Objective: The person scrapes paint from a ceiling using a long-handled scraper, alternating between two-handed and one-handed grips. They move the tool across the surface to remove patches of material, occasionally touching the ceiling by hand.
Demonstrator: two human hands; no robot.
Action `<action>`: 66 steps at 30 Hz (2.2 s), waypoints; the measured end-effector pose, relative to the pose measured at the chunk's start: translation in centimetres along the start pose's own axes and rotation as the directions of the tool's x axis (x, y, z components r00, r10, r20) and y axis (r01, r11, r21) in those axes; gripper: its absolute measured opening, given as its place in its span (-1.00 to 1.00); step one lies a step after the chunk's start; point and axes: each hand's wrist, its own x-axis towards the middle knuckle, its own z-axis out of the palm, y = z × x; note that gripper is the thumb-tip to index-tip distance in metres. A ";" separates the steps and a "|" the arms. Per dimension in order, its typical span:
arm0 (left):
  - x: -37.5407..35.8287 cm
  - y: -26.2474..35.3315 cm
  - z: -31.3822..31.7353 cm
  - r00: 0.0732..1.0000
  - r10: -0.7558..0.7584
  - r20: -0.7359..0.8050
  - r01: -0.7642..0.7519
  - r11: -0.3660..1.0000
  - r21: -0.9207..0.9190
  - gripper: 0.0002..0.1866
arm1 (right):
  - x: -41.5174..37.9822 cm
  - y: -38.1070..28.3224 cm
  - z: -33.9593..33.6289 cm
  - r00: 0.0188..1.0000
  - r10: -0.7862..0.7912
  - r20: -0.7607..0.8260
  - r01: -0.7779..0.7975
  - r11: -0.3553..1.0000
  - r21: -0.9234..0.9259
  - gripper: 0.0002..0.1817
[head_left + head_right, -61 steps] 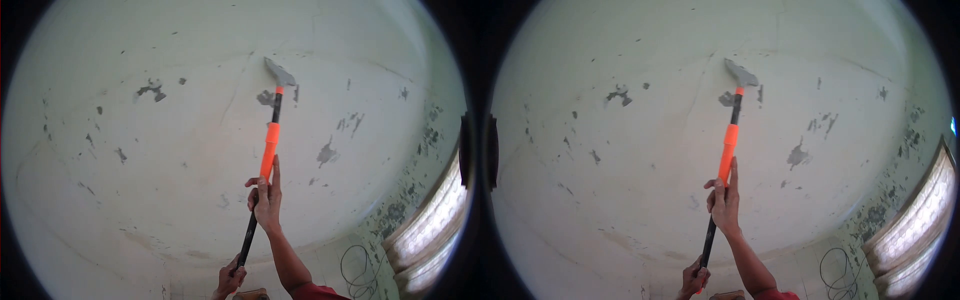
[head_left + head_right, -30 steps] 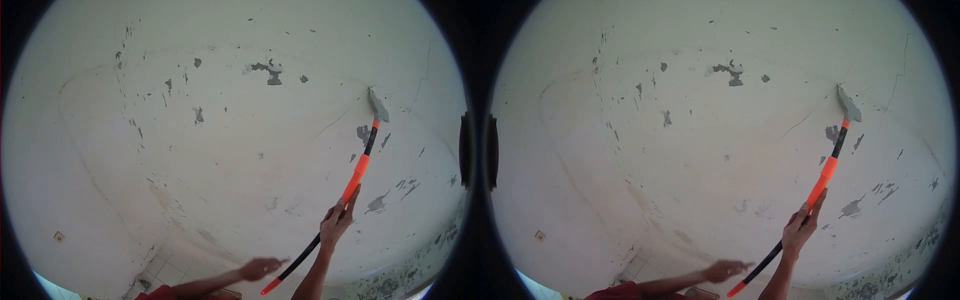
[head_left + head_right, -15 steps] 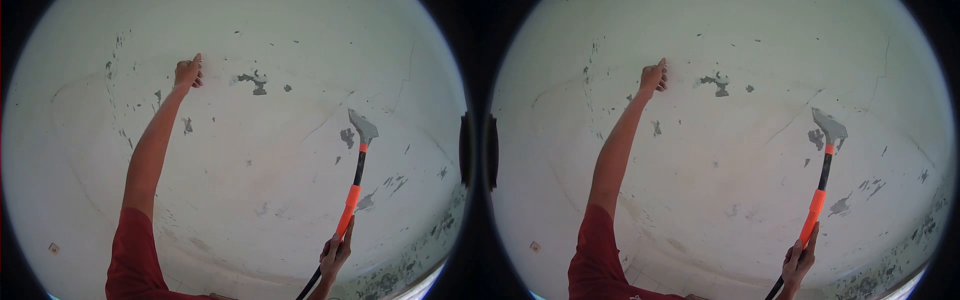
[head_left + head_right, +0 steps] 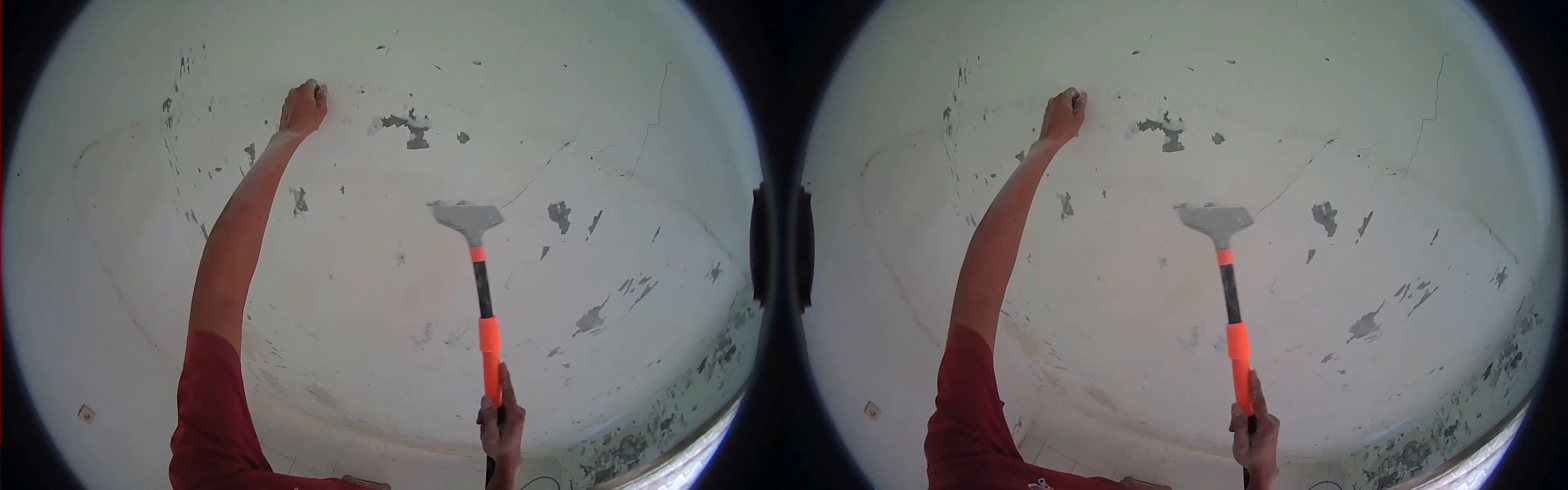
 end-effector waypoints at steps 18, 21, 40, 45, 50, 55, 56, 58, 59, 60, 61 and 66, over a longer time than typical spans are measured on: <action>-12.6 2.4 -9.5 0.871 -0.161 0.465 0.340 0.880 -0.331 -0.78 | 1.0 -1.4 2.8 0.991 0.029 0.129 -0.041 0.994 0.097 -0.31; -19.8 1.3 -7.5 0.877 -0.185 0.444 0.307 0.926 -0.221 -0.55 | 2.4 -2.4 4.2 0.991 -0.001 0.133 -0.012 0.996 0.093 -0.31; -26.5 14.1 -2.2 0.598 0.773 0.210 -0.785 0.619 -0.043 -0.87 | 2.9 -5.4 6.3 0.960 -0.071 0.271 -0.005 0.963 0.268 -0.20; -22.9 12.2 -1.1 0.731 0.679 0.073 -0.677 0.734 -0.058 -0.83 | -0.6 -1.6 1.8 0.823 0.102 0.558 -0.198 0.974 0.113 -0.24; -20.3 11.3 0.1 0.746 0.666 0.014 -0.663 0.744 -0.082 -0.82 | -3.3 0.9 0.2 0.874 -0.020 0.485 -0.219 0.876 0.430 -0.45; -20.8 10.8 -0.2 0.754 0.647 0.115 -0.628 0.761 -0.163 -0.64 | -4.5 3.3 2.3 0.868 0.015 0.496 -0.310 0.797 0.518 -0.47; -20.6 10.5 -0.1 0.754 0.647 0.115 -0.628 0.761 -0.160 -0.64 | -5.2 4.2 3.4 0.889 0.017 0.457 -0.303 0.771 0.561 -0.41; -20.2 9.7 -0.1 0.696 0.672 0.253 -0.667 0.736 -0.121 -0.65 | -5.7 3.4 4.3 0.891 0.059 0.450 -0.332 0.760 0.558 -0.38; -20.0 9.2 -0.2 0.700 0.667 0.256 -0.663 0.740 -0.116 -0.65 | -5.9 3.1 4.5 0.893 0.103 0.439 -0.361 0.747 0.559 -0.35; -19.5 9.0 -0.4 0.673 0.685 0.278 -0.681 0.721 -0.127 -0.72 | -5.7 2.9 4.6 0.872 0.075 0.483 -0.380 0.726 0.573 -0.30; -18.8 8.8 -0.5 0.643 0.705 0.298 -0.702 0.699 -0.140 -0.77 | -5.3 3.0 5.2 0.872 0.073 0.484 -0.379 0.728 0.572 -0.30; -16.5 7.8 -0.4 0.692 0.707 0.142 -0.694 0.707 -0.135 -0.83 | -3.9 2.7 5.8 0.935 -0.048 0.352 -0.125 0.882 0.455 -0.29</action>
